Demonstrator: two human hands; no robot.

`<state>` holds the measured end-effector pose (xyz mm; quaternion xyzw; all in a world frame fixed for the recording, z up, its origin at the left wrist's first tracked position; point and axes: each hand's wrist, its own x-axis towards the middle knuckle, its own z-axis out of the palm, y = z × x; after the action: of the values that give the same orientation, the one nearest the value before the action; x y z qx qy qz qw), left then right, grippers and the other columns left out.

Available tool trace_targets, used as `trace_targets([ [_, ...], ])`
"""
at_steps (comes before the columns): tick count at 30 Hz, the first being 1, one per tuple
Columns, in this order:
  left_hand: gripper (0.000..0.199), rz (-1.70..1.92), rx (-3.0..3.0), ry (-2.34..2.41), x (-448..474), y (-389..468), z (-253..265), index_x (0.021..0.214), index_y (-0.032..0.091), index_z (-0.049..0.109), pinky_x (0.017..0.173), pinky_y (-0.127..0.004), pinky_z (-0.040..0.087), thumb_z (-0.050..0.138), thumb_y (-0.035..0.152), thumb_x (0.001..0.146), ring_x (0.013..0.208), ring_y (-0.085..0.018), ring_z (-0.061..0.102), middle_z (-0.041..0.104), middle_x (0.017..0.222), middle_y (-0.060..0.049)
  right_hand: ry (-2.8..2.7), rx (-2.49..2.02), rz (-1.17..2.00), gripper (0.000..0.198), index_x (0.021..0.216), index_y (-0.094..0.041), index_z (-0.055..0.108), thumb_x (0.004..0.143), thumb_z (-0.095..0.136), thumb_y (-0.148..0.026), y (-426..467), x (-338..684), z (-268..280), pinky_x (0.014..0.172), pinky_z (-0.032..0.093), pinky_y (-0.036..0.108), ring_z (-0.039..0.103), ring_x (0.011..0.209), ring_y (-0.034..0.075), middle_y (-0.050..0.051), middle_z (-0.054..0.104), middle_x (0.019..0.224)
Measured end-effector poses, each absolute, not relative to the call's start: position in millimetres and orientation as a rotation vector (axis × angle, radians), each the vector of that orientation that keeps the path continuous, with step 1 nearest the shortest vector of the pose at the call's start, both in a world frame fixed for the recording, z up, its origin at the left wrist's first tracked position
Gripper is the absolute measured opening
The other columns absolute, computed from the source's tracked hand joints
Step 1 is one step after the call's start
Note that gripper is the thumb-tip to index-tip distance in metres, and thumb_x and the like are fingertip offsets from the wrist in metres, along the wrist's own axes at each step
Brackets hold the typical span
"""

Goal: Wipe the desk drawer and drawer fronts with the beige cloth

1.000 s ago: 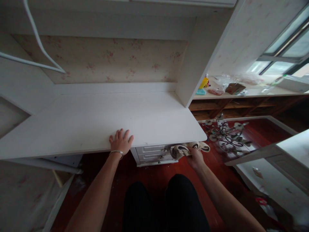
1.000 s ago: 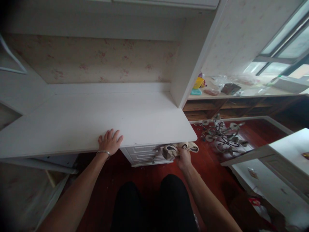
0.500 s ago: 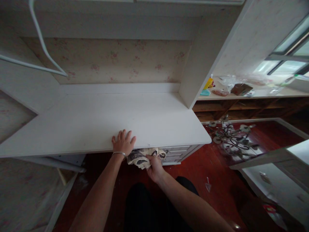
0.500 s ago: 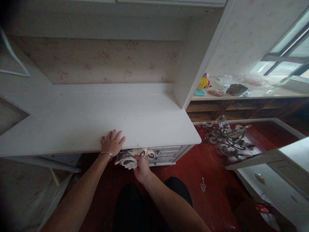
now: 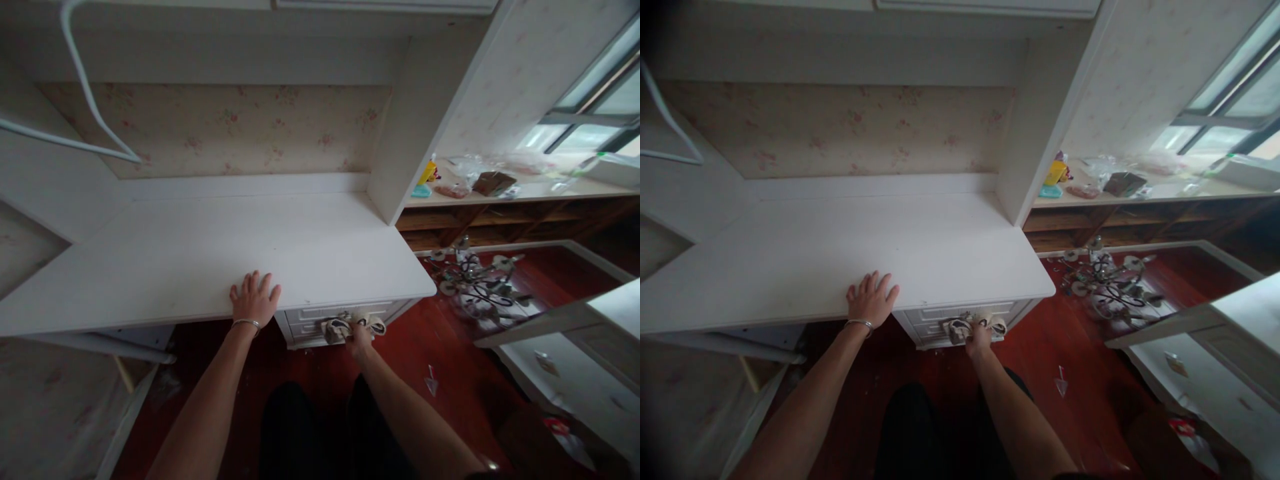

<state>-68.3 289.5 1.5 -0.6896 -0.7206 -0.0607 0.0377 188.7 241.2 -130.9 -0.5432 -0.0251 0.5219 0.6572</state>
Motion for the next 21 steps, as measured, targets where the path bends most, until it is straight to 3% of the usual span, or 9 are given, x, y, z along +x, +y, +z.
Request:
trace_targets([
  [5,0.056,-0.205,-2.134,-2.211,-70,289,0,0.135,0.032,0.043,0.105,-0.061,0.017,0.022,0.058,0.089,0.135,-0.03,0.026,0.033,0.148,-0.009,0.074,-1.31,0.992,0.031,0.088,-0.024,0.046,0.065,0.061,-0.009,243,259,-109,0.051,0.054,0.024,0.062,0.055,0.011,-0.01,0.06,0.066],
  [11,0.056,-0.196,-2.133,-2.222,-68,287,3,0.135,0.031,0.042,0.105,-0.061,0.016,0.022,0.057,0.09,0.136,-0.03,0.025,0.032,0.148,-0.009,-0.027,-1.2,0.949,0.043,0.09,-0.021,0.052,0.057,0.055,0.006,236,283,-43,0.062,0.057,0.029,0.066,0.07,0.015,-0.005,0.065,0.075],
  [16,0.055,-0.23,-2.117,-2.184,-67,286,3,0.134,0.03,0.044,0.105,-0.061,0.016,0.024,0.055,0.09,0.135,-0.03,0.026,0.033,0.148,-0.01,-0.06,-1.118,1.293,0.027,0.079,-0.017,0.056,0.062,0.051,0.003,224,239,-5,0.063,0.057,0.026,0.066,0.069,0.016,0.002,0.068,0.074],
  [21,0.054,-0.239,-2.114,-2.175,-67,285,4,0.133,0.03,0.045,0.105,-0.06,0.018,0.026,0.054,0.09,0.135,-0.03,0.027,0.034,0.147,-0.01,-0.123,-0.971,1.657,0.02,0.081,-0.015,0.06,0.065,0.054,-0.005,214,140,-7,0.064,0.056,0.028,0.067,0.075,0.019,0.005,0.069,0.075],
])
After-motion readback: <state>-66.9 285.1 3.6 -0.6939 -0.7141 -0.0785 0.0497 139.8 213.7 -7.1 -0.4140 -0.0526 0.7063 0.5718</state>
